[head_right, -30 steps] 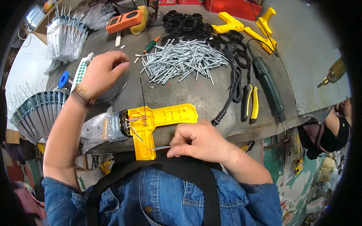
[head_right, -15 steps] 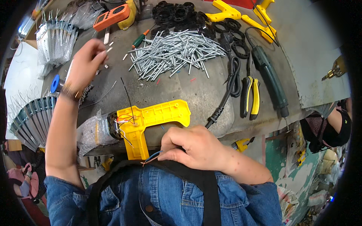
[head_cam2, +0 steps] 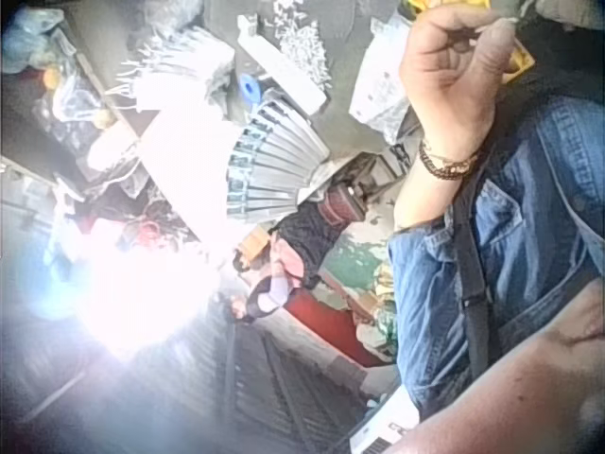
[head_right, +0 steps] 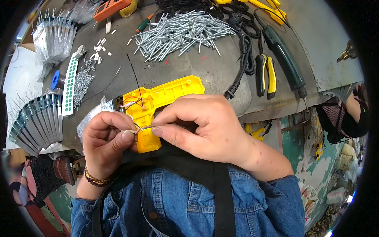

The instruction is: Assemble the internal wiring and casing of a yellow plastic handheld device.

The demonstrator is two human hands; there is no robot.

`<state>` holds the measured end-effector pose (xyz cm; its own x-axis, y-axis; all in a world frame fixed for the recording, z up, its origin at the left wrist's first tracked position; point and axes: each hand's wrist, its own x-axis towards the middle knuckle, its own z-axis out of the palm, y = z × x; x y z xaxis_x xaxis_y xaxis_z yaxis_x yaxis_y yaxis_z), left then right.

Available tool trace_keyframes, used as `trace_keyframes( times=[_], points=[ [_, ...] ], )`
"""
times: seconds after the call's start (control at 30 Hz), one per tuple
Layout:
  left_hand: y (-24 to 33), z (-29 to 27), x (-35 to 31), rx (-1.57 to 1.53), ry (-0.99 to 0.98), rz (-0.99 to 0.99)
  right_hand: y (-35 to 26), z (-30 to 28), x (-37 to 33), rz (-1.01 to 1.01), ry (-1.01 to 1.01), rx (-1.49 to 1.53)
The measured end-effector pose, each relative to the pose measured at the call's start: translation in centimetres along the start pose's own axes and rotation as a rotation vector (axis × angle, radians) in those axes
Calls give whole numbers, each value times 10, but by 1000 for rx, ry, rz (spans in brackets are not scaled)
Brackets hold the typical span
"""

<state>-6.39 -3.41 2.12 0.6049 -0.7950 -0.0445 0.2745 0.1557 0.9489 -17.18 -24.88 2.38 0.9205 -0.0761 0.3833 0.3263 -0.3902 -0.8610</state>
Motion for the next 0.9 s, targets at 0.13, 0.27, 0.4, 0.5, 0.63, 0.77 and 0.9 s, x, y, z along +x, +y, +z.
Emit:
trace_keyframes(
  times=[0.13,0.27,0.4,0.5,0.63,0.77,0.9],
  points=[
    [-1,0,-2,6,-4,27,-6,1,-3,85,-16,27],
    [-4,-1,-1,41,-37,110,-2,6,-3,-2,4,1],
    [-3,1,-4,141,-12,144,1,9,-7,19,-1,39],
    [-2,6,-5,149,8,134,-2,10,-7,39,-16,9],
    [-2,7,-5,296,11,175,-2,14,-8,3,33,-13],
    [-4,10,-4,461,26,299,1,17,-9,-56,70,-110],
    [-1,10,-3,682,40,440,1,19,-10,-74,91,-168]
  ],
)
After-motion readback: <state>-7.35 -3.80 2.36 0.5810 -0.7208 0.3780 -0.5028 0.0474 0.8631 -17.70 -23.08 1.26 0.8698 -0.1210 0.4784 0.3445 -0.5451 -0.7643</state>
